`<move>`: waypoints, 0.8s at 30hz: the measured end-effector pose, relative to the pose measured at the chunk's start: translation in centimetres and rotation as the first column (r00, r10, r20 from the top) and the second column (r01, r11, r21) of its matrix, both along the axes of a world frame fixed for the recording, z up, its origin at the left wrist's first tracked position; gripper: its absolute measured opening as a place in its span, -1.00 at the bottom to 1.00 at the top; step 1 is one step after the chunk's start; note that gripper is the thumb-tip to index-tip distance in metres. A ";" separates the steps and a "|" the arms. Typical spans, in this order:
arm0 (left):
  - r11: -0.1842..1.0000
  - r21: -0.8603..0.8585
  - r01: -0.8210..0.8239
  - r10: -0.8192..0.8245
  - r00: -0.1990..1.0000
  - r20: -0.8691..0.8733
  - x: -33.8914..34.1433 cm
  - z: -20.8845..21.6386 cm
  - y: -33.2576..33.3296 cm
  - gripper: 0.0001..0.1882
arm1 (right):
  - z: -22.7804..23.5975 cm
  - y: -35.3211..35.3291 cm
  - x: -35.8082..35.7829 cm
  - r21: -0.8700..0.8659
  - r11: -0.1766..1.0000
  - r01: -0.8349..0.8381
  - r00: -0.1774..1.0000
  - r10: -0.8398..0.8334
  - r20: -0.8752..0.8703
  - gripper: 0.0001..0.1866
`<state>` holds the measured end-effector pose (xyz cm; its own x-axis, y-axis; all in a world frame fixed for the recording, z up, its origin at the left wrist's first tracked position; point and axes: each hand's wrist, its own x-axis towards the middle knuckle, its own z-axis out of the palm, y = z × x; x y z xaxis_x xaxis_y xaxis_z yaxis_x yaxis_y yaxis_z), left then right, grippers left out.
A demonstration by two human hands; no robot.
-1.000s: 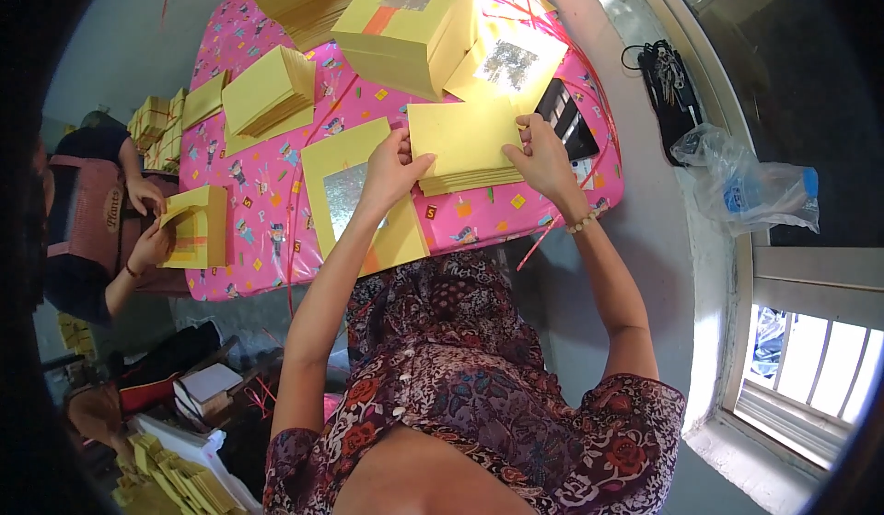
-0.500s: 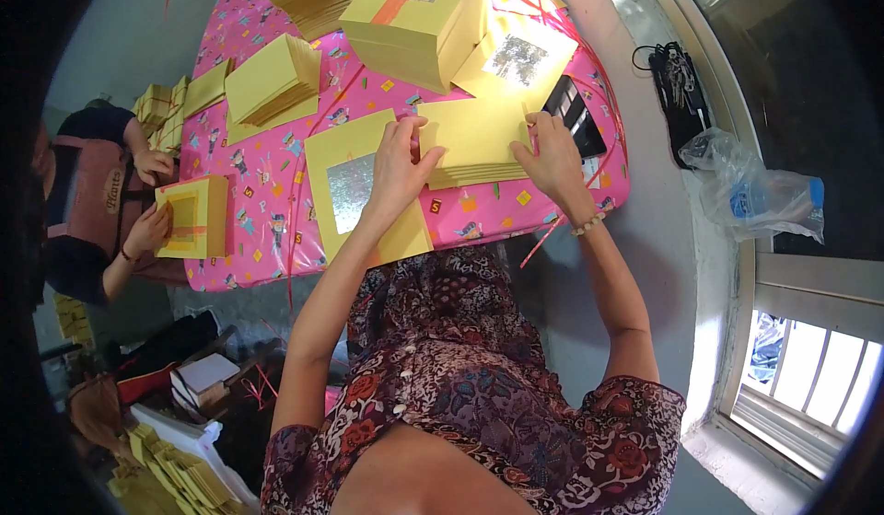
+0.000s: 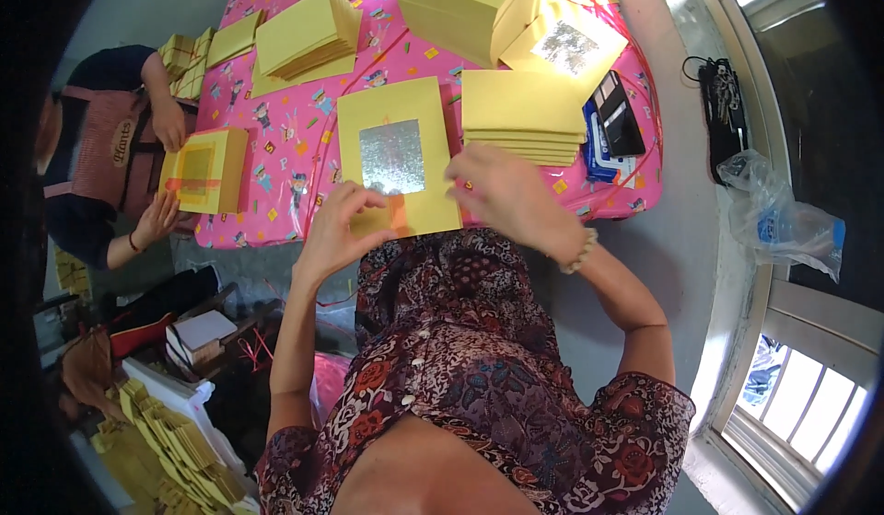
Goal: Packaging and bundling stacks of yellow joss paper with red ribbon.
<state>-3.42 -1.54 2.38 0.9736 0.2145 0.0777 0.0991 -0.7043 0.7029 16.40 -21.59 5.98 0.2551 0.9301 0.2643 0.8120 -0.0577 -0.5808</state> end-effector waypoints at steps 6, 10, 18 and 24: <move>0.992 0.128 0.001 0.000 1.000 -0.005 -2.1 -1.3 -0.3 -0.54 | -3.8 2.5 -4.0 -0.195 0.957 -0.217 0.959 0.246 0.139 -0.63; 0.987 0.163 -0.003 -0.002 1.000 0.029 -2.2 -1.9 -0.3 -0.59 | -4.5 2.9 -3.9 -0.215 0.943 -0.252 0.948 0.286 0.142 -0.64; 0.993 -0.086 -0.077 0.086 0.991 0.107 -2.0 -2.6 0.4 -0.81 | -4.0 3.2 -2.2 -0.203 0.933 -0.297 0.955 0.289 -0.070 -0.80; 0.974 -0.187 -0.129 0.131 0.991 0.000 -1.5 -2.2 0.5 -0.85 | -3.8 3.4 -1.7 -0.226 0.927 -0.299 0.953 0.277 -0.126 -0.85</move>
